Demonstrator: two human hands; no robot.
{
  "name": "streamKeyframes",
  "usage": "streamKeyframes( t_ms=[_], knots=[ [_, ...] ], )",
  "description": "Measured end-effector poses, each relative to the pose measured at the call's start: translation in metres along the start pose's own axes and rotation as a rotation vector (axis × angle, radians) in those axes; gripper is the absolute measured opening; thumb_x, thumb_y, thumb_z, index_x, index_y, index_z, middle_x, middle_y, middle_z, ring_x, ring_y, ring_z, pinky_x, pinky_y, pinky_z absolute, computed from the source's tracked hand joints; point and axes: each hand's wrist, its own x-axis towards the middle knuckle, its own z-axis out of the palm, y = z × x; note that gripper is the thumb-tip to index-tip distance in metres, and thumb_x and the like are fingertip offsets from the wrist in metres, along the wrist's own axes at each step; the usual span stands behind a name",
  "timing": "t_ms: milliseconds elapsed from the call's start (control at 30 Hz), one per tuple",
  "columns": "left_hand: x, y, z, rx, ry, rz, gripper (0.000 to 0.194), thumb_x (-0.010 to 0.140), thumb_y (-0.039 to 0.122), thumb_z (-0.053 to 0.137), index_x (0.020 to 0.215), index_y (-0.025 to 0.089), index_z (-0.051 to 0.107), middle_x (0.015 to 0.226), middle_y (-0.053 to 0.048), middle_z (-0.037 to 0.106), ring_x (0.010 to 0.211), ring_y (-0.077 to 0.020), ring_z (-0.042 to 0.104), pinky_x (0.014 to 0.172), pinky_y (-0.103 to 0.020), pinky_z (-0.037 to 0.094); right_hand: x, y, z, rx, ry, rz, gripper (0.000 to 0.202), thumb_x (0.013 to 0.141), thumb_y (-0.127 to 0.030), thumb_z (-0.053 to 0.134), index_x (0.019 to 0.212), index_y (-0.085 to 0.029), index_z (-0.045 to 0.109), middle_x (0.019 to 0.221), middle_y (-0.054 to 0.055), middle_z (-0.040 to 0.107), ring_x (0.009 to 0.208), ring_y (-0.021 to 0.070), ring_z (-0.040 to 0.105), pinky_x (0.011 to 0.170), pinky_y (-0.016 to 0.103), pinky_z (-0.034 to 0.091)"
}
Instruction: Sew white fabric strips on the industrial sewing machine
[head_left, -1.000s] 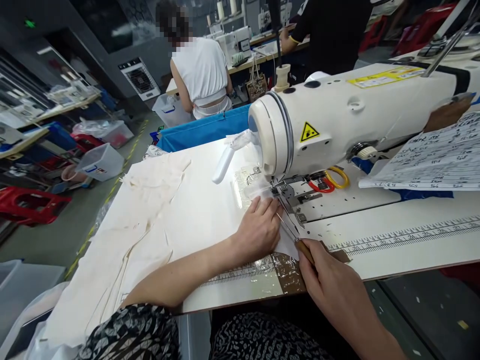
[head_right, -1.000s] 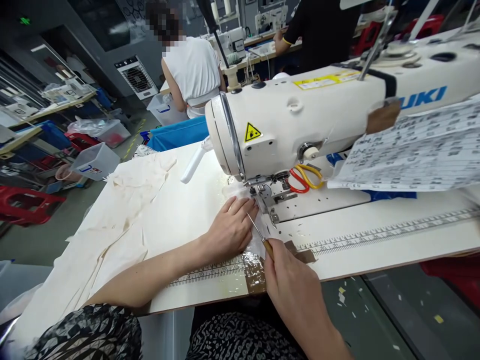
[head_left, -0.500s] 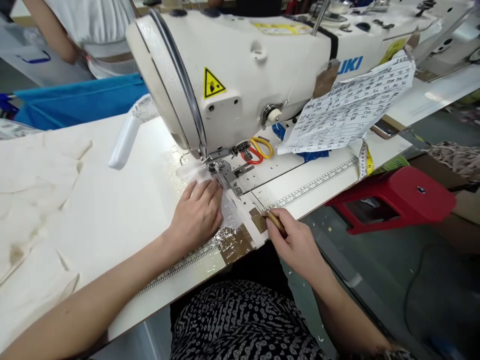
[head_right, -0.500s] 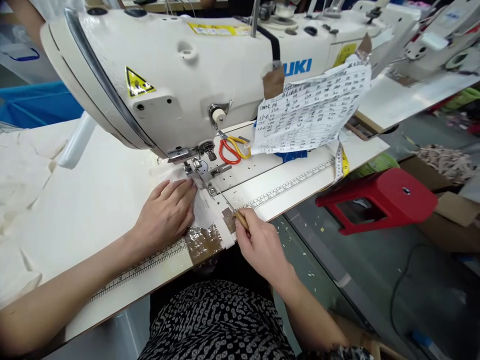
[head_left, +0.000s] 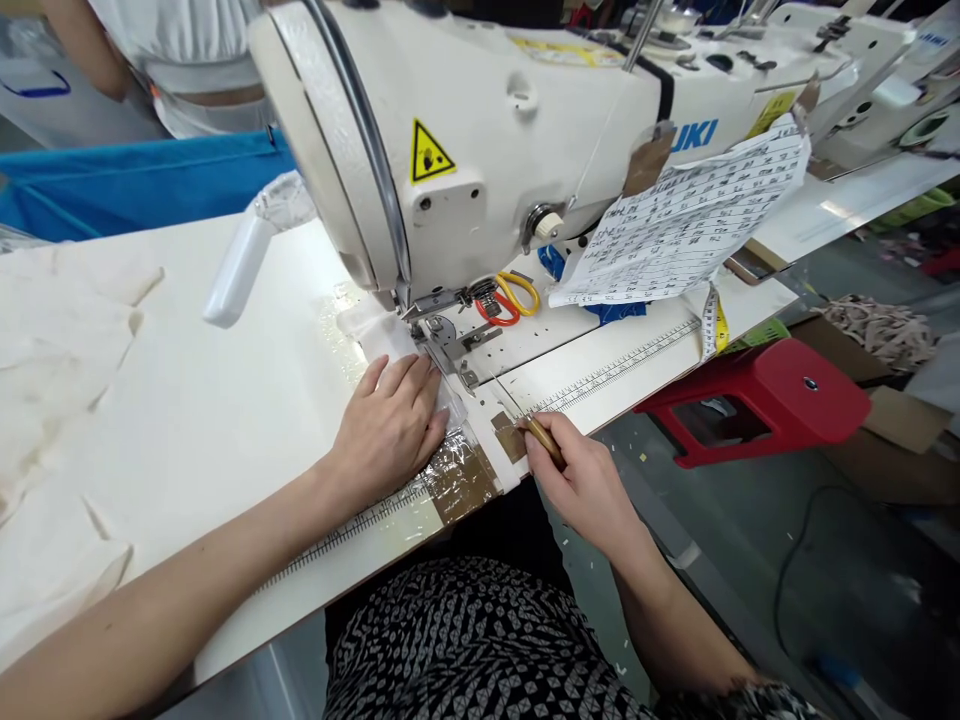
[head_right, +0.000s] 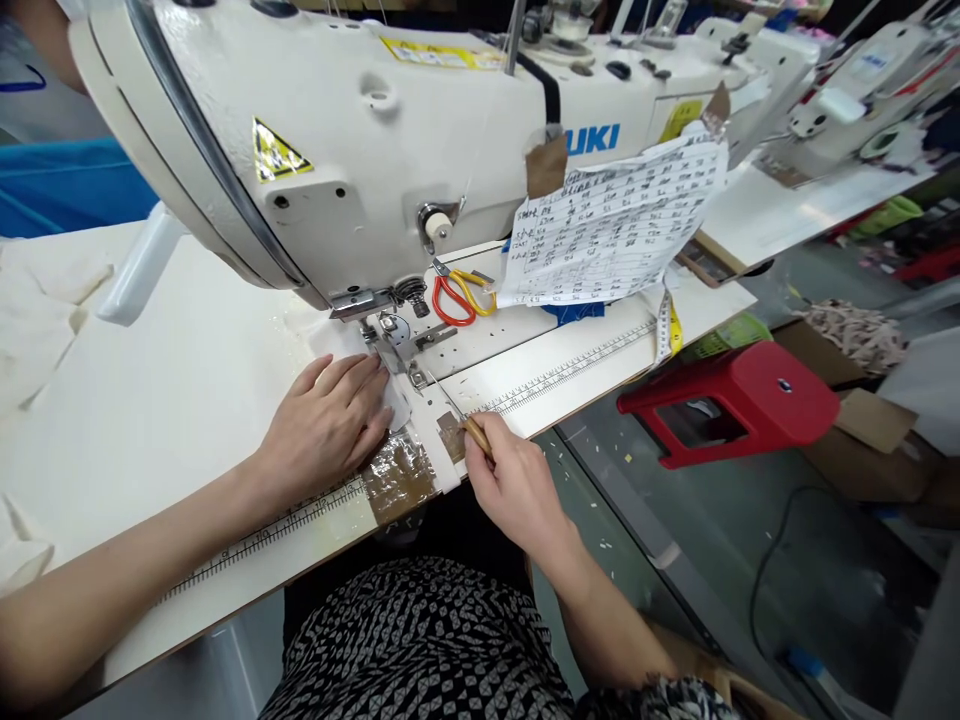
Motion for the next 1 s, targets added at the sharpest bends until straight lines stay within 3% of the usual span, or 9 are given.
streamKeyframes(
  t_ms=[267, 767, 900, 1000],
  knots=[
    [-0.0015, -0.0006, -0.0014, 0.008, -0.063, 0.004, 0.049, 0.096, 0.022, 0.035, 0.134, -0.001, 0.055, 0.137, -0.023, 0.057, 0.129, -0.0347, 0.051, 0.112, -0.054, 0.038, 0.0005, 0.0001, 0.0014, -0.011, 0.011, -0.024, 0.016, 0.098, -0.027, 0.044, 0.1, -0.019, 0.057, 0.065, -0.003, 0.057, 0.052, 0.0128, 0.052, 0.053, 0.023, 0.038],
    [-0.0018, 0.0001, -0.0009, -0.007, -0.078, -0.005, 0.049, 0.098, 0.026, 0.032, 0.134, 0.001, 0.055, 0.139, -0.022, 0.056, 0.13, -0.0333, 0.051, 0.112, -0.052, 0.036, -0.0002, -0.0001, 0.0011, 0.025, 0.014, -0.016, 0.014, 0.098, -0.028, 0.047, 0.097, -0.019, 0.058, 0.066, -0.004, 0.059, 0.051, 0.0113, 0.049, 0.051, 0.022, 0.038],
    [-0.0008, -0.002, 0.0003, 0.009, -0.086, -0.01, 0.05, 0.099, 0.024, 0.03, 0.135, 0.0, 0.053, 0.138, -0.022, 0.056, 0.13, -0.033, 0.05, 0.113, -0.051, 0.036, -0.0015, -0.0025, 0.0033, 0.139, 0.057, -0.007, 0.02, 0.099, -0.029, 0.049, 0.112, -0.018, 0.058, 0.076, -0.001, 0.066, 0.055, 0.0112, 0.055, 0.053, 0.022, 0.043],
    [0.0011, -0.0043, 0.0002, 0.014, -0.091, -0.019, 0.05, 0.1, 0.025, 0.029, 0.136, 0.0, 0.052, 0.139, -0.022, 0.055, 0.131, -0.0332, 0.049, 0.113, -0.051, 0.035, -0.0008, -0.007, 0.007, 0.239, 0.071, -0.068, 0.033, 0.101, -0.026, 0.048, 0.132, -0.018, 0.051, 0.093, 0.003, 0.071, 0.071, 0.0128, 0.065, 0.062, 0.023, 0.05]
  ],
)
